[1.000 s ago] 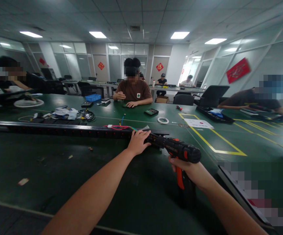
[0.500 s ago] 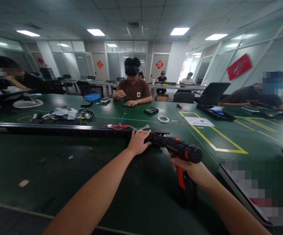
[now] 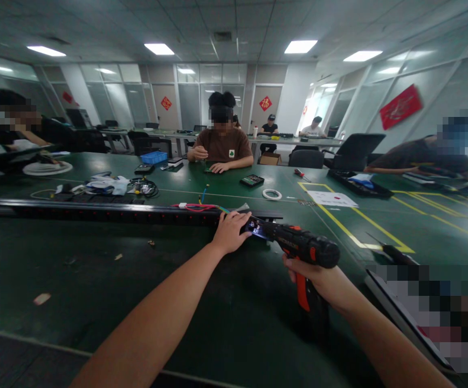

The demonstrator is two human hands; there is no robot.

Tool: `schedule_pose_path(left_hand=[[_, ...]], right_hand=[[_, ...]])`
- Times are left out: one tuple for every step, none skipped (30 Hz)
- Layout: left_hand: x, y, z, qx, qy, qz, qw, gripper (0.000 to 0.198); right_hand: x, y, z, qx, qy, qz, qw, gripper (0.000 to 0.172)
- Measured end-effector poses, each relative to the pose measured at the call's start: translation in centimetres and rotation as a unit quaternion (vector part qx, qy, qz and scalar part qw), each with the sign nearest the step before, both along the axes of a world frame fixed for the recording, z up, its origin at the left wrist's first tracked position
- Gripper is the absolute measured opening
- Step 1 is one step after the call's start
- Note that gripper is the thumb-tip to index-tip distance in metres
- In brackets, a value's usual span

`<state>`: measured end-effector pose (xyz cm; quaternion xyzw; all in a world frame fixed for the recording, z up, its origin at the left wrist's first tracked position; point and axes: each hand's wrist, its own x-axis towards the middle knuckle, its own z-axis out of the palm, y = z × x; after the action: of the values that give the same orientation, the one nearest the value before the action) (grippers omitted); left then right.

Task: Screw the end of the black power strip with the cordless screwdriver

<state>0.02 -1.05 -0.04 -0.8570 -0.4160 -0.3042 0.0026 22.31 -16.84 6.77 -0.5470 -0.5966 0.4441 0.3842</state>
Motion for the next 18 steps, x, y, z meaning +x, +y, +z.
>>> schedule_pose_path(left_hand=[[0.0, -0.01, 0.01, 0.001, -0.001, -0.001, 1.0, 0.061], [0.01, -0.03, 0.03, 0.002, -0.002, -0.001, 1.0, 0.061], [0.01, -0.04, 0.05, 0.001, -0.002, -0.001, 1.0, 0.061], [0.01, -0.04, 0.08, -0.002, -0.001, -0.002, 1.0, 0.062], [0.01, -0.03, 0.09, -0.005, 0.0, -0.002, 1.0, 0.062], [0.01, 0.0, 0.09, -0.007, 0.002, -0.002, 1.0, 0.063], [0.01, 0.04, 0.08, -0.008, 0.002, -0.002, 1.0, 0.063], [0.02, 0.08, 0.05, -0.008, 0.001, -0.001, 1.0, 0.063], [0.03, 0.11, 0.03, -0.008, 0.0, 0.0, 1.0, 0.063], [0.04, 0.13, 0.01, -0.008, -0.002, 0.0, 1.0, 0.063], [0.05, 0.14, 0.0, -0.009, -0.002, 0.0, 1.0, 0.063], [0.07, 0.13, 0.0, -0.01, -0.002, 0.0, 1.0, 0.062], [0.09, 0.1, 0.03, -0.011, -0.002, 0.0, 1.0, 0.062], [0.11, 0.06, 0.07, -0.012, -0.001, 0.0, 1.0, 0.063], [0.13, 0.0, 0.11, -0.013, 0.0, 0.001, 1.0, 0.063], [0.15, -0.05, 0.17, -0.013, 0.0, 0.003, 1.0, 0.063], [0.16, -0.1, 0.23, -0.013, 0.0, 0.004, 1.0, 0.063], [0.17, -0.15, 0.28, -0.012, 0.001, 0.006, 1.0, 0.063]], right_hand=[[0.04, -0.01, 0.0, -0.002, 0.0, 0.003, 1.0, 0.028], [0.09, 0.01, -0.02, -0.001, 0.0, 0.005, 1.0, 0.029], [0.15, 0.04, -0.05, 0.001, -0.002, 0.009, 1.0, 0.029], [0.21, 0.08, -0.09, 0.004, -0.007, 0.013, 1.0, 0.029], [0.28, 0.14, -0.13, 0.009, -0.012, 0.018, 1.0, 0.029], [0.33, 0.2, -0.18, 0.014, -0.019, 0.021, 0.999, 0.029], [0.38, 0.25, -0.21, 0.02, -0.025, 0.024, 0.999, 0.029], [0.4, 0.29, -0.23, 0.023, -0.032, 0.026, 0.999, 0.029], [0.4, 0.3, -0.22, 0.026, -0.038, 0.028, 0.999, 0.028], [0.37, 0.29, -0.18, 0.027, -0.043, 0.03, 0.998, 0.028], [0.32, 0.25, -0.13, 0.028, -0.045, 0.03, 0.998, 0.028], [0.25, 0.2, -0.06, 0.027, -0.044, 0.029, 0.998, 0.028], [0.17, 0.14, 0.01, 0.026, -0.041, 0.027, 0.998, 0.028], [0.09, 0.08, 0.07, 0.025, -0.035, 0.025, 0.999, 0.027], [0.01, 0.04, 0.12, 0.024, -0.03, 0.022, 0.999, 0.027], [-0.03, 0.03, 0.14, 0.023, -0.026, 0.019, 0.999, 0.027], [-0.05, 0.03, 0.13, 0.021, -0.024, 0.017, 0.999, 0.028], [-0.04, 0.06, 0.1, 0.018, -0.024, 0.015, 0.999, 0.029]])
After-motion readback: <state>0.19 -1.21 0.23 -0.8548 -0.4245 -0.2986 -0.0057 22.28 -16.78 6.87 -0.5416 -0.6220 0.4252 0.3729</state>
